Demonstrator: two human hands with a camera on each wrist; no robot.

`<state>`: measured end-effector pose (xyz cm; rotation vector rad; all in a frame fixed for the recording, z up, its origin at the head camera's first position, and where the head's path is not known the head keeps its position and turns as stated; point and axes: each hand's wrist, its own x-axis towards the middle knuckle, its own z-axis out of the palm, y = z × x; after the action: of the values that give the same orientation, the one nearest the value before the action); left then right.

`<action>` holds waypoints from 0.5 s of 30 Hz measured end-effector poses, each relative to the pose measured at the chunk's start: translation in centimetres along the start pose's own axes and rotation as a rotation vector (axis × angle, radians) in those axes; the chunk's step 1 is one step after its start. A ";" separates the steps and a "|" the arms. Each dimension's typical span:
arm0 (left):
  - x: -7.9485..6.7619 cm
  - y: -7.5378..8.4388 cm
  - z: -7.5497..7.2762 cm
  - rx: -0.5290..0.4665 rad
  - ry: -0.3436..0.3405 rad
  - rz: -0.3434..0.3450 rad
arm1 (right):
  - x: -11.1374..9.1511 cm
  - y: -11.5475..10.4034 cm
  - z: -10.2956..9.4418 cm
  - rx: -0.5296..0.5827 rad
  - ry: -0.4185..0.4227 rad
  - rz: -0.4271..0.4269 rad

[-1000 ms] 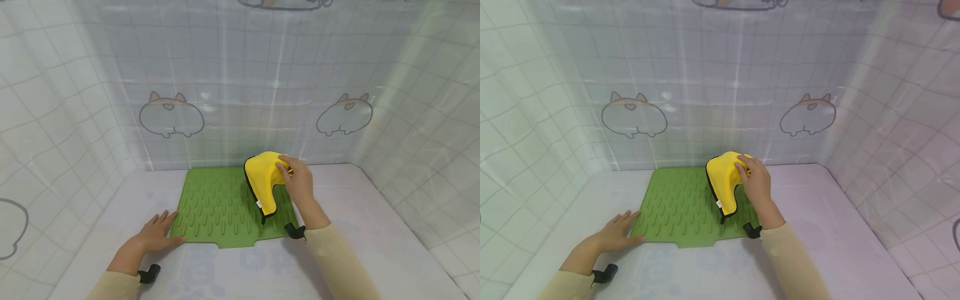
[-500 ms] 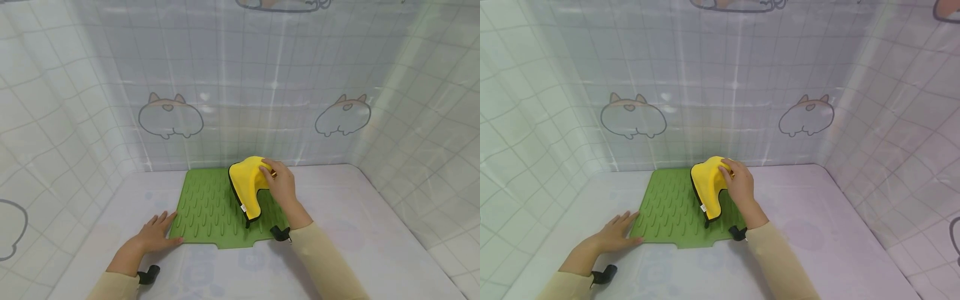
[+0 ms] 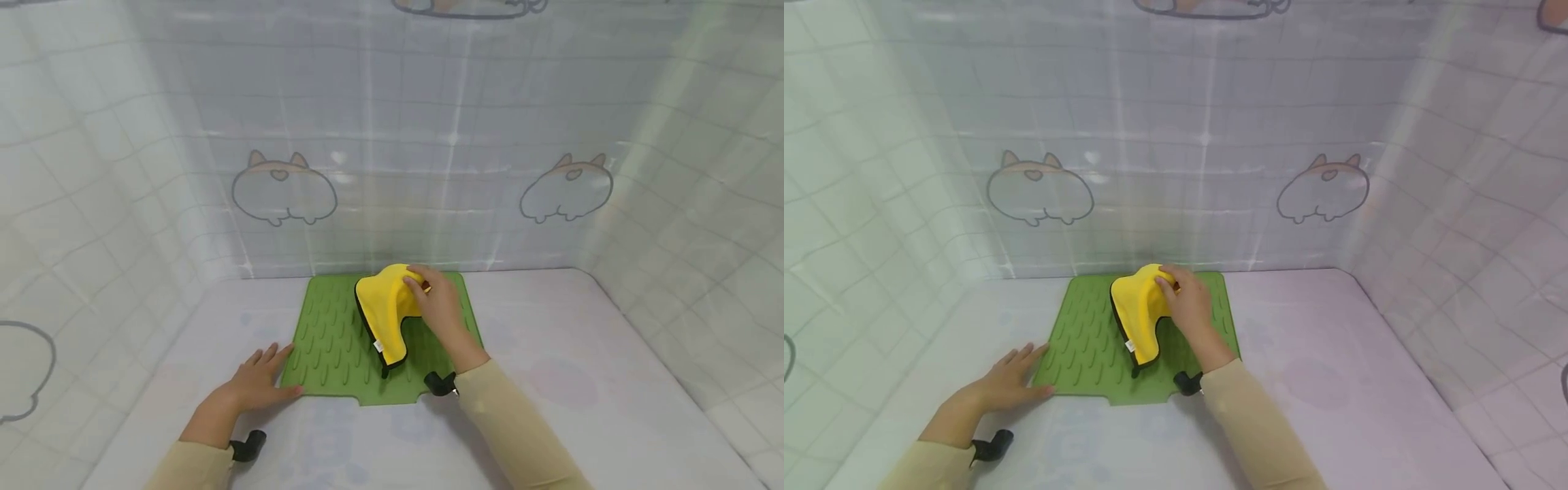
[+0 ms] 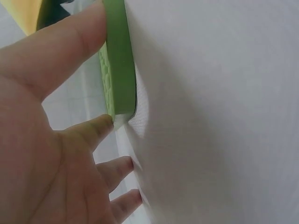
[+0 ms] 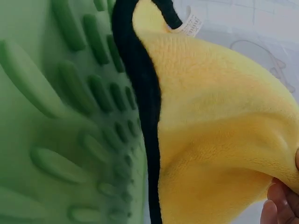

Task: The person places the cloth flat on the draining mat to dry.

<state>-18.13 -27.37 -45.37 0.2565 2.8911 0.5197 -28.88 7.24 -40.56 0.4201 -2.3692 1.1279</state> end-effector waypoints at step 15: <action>-0.2 -0.3 -0.3 0.028 0.004 0.002 | 0.1 -0.2 3.0 -0.072 -0.233 0.090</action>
<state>-18.00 -27.80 -45.20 0.2626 2.9039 0.4806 -29.75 4.75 -41.95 0.4443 -2.6462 1.0796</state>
